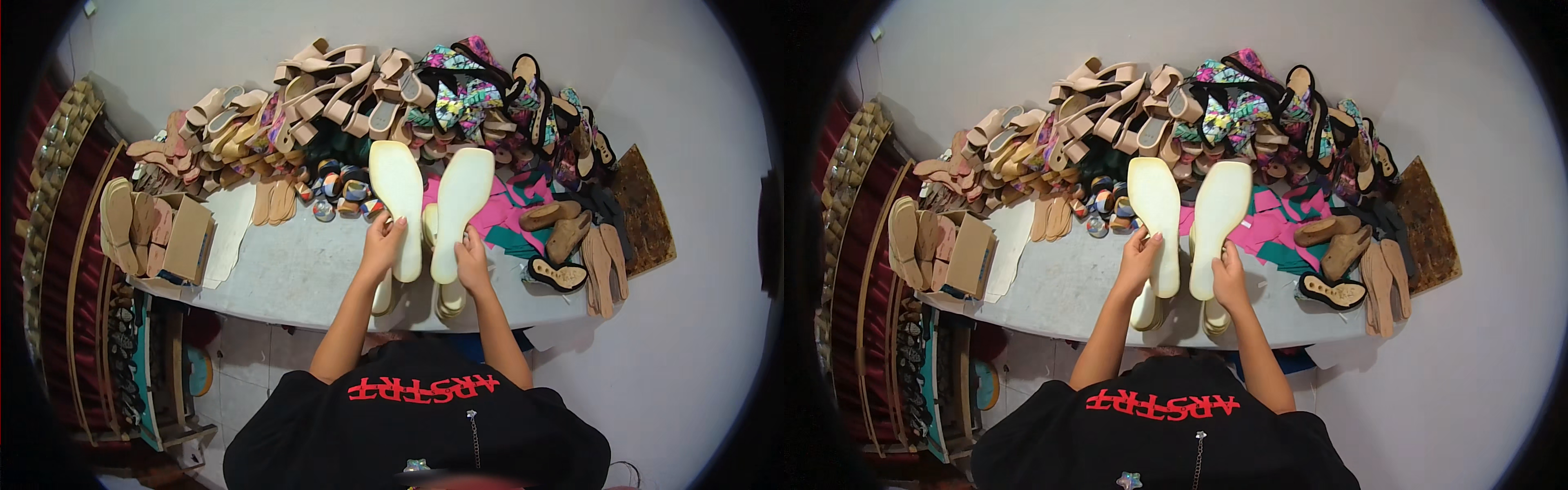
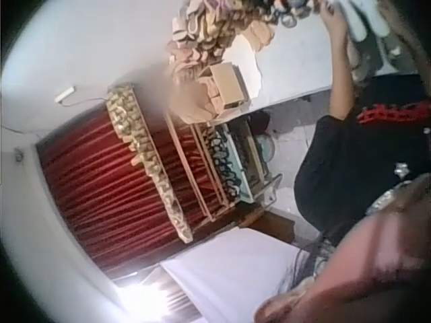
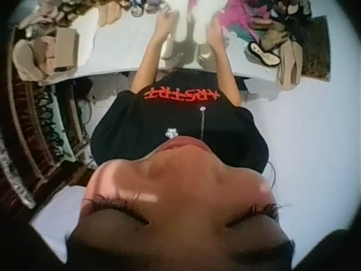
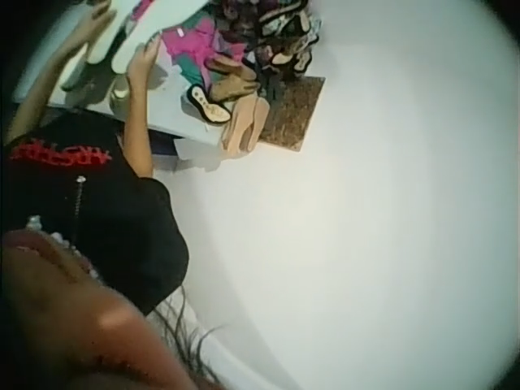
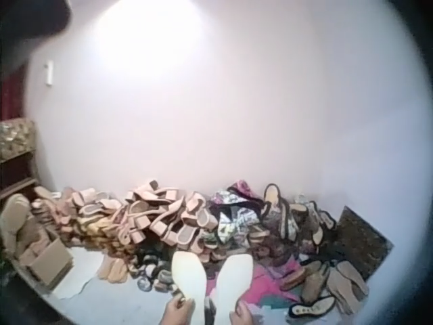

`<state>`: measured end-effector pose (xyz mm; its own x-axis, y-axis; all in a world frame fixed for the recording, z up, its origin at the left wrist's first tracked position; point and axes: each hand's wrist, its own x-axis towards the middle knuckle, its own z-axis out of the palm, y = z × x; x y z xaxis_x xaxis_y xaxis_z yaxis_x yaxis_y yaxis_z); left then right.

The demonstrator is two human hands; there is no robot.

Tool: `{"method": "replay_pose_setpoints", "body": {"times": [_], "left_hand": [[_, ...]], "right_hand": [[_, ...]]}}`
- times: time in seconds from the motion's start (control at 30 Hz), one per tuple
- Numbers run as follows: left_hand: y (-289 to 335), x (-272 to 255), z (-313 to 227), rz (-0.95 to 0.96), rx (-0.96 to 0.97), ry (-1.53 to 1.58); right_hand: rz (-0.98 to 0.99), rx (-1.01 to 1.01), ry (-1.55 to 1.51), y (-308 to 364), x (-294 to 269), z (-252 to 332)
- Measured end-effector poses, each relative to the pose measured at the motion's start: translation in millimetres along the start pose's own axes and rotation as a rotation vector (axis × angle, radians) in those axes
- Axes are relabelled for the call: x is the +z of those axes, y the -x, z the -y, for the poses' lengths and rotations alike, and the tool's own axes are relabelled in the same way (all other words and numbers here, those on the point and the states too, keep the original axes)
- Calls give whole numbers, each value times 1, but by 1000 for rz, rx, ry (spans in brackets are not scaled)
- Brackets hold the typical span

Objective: The recorder bundles and ties together a stack of shoe soles.

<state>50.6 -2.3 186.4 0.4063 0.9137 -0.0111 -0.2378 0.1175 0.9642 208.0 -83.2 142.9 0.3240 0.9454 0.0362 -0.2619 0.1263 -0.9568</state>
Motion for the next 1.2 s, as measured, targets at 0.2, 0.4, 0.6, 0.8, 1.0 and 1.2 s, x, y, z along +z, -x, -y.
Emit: {"method": "replay_pose_setpoints", "body": {"times": [0.2,0.4,0.6,0.8,1.0,1.2], "left_hand": [[15,-62,14,-82,-60,-108],[27,-89,17,-84,-101,-95],[42,-99,-1,-115,-113,-163],[58,-113,8,-153,-127,-113],[60,-120,2,-163,-178,-136],[58,-118,-1,-108,-186,-139]], "right_hand": [[-357,-188,373,13,-3,-9],[-71,-4,794,41,42,19],[-67,12,902,44,100,-43],[-181,136,1053,42,130,-57],[-178,103,1197,43,139,-48],[-219,-11,1492,42,139,-50]]}}
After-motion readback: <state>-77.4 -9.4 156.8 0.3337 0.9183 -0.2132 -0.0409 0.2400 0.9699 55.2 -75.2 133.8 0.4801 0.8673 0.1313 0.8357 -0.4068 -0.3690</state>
